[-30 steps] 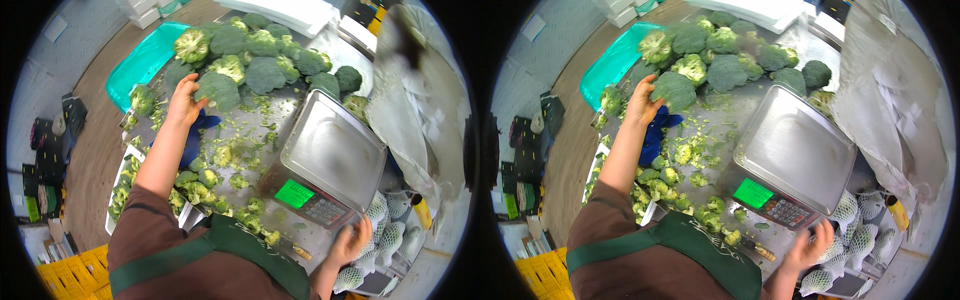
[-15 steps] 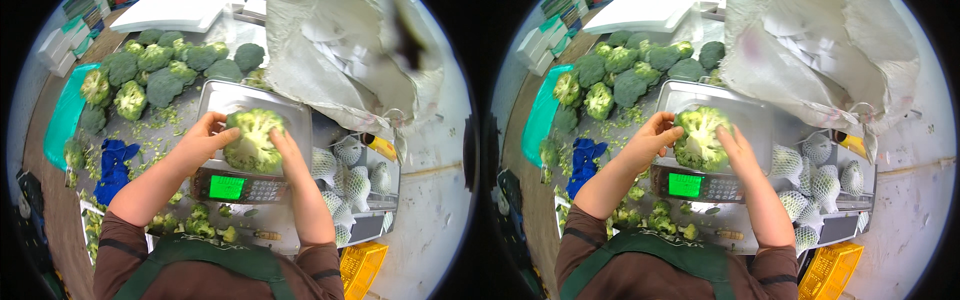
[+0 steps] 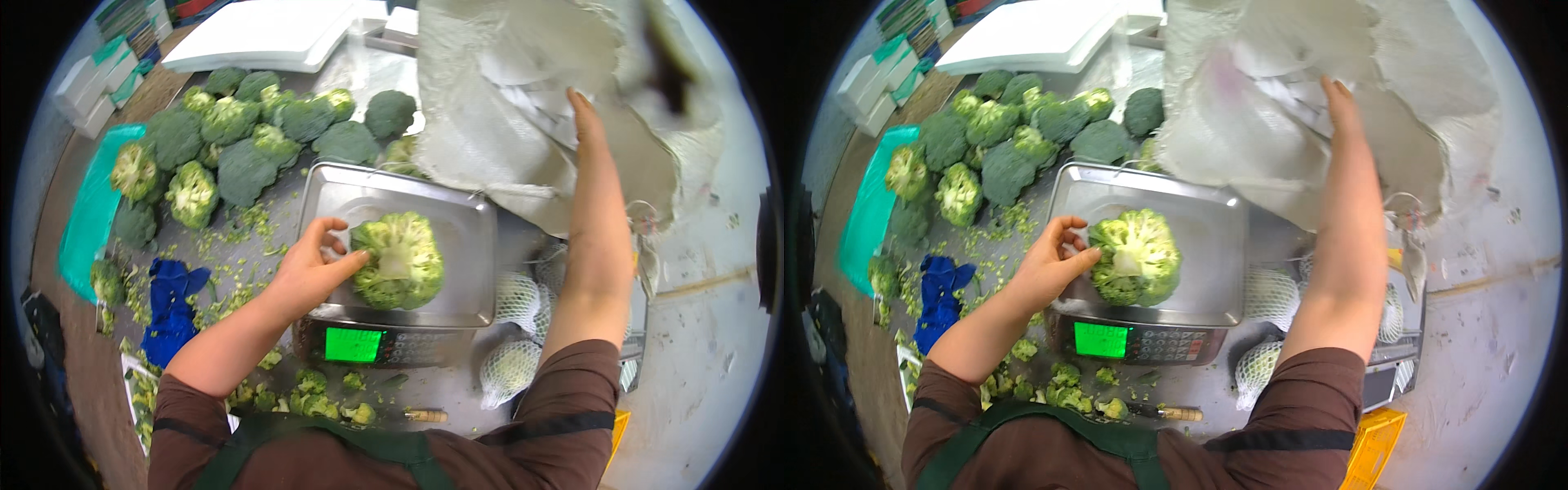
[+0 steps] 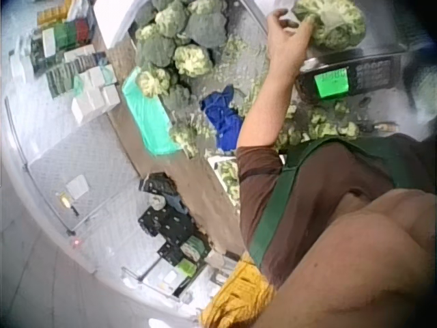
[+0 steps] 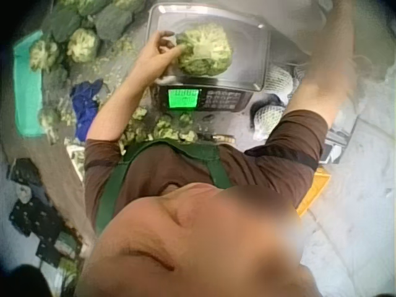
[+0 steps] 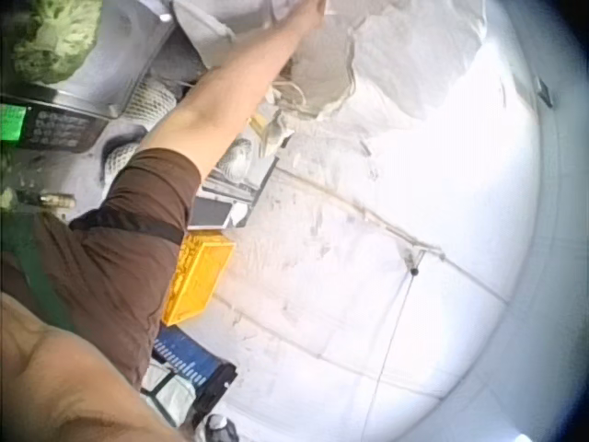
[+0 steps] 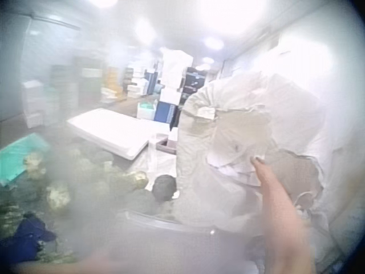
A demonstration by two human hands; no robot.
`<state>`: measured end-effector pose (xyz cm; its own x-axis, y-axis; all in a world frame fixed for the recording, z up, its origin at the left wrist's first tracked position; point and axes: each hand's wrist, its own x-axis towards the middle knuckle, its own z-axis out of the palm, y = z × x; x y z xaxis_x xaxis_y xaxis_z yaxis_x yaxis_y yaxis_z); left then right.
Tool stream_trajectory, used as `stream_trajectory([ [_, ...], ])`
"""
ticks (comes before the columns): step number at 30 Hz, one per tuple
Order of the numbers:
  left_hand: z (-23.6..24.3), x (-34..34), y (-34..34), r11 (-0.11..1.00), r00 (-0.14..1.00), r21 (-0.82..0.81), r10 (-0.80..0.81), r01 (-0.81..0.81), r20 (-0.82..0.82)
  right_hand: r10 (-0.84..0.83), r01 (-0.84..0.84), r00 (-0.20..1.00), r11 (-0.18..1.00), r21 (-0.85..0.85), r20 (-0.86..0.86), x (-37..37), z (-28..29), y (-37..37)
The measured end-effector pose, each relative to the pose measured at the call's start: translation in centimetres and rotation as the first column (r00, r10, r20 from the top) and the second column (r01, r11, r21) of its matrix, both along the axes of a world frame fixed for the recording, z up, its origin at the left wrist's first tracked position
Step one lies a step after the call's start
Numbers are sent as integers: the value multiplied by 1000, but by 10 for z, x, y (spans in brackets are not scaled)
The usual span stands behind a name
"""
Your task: The person picks up broccoli heads from a pile, places them on a digital scale, and then wraps them in white mesh bags. The person repeats this process for multiple broccoli heads, placing the packaged items into a yellow crate.
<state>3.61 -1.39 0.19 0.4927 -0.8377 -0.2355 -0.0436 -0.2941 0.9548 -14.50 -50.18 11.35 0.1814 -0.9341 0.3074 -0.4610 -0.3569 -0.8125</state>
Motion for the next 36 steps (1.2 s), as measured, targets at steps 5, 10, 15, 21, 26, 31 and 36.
stream_trajectory([
  [5, 24, 18, 28, 962, 986, -234, 115, -140, -118, -104, 94, 994, 972, -217, -36, 13, 23, 74],
  [10, 67, 24, 46, 874, 798, -470, 192, 125, 571, 340, -450, 893, 625, -638, -296, 20, 24, 265],
  [15, 114, 5, 46, 796, 640, -463, 128, 389, 758, 862, -917, 322, 182, -355, -391, 16, 47, 381],
  [21, 112, -24, 56, 795, 985, -600, -157, 85, -68, 836, -804, 542, 546, -234, 89, 11, 13, 416],
  [26, 76, -37, 76, 865, 870, -500, -214, -43, -444, 648, -595, 760, 663, -453, -50, 14, -40, 449],
  [31, 40, -54, 86, 888, 641, -439, -257, -139, -723, 650, -627, 744, 759, -173, 156, -2, -87, 466],
  [36, 28, -54, 83, 922, 701, -370, -191, -111, -687, 579, -675, 737, 621, 397, 349, -24, -86, 466],
])
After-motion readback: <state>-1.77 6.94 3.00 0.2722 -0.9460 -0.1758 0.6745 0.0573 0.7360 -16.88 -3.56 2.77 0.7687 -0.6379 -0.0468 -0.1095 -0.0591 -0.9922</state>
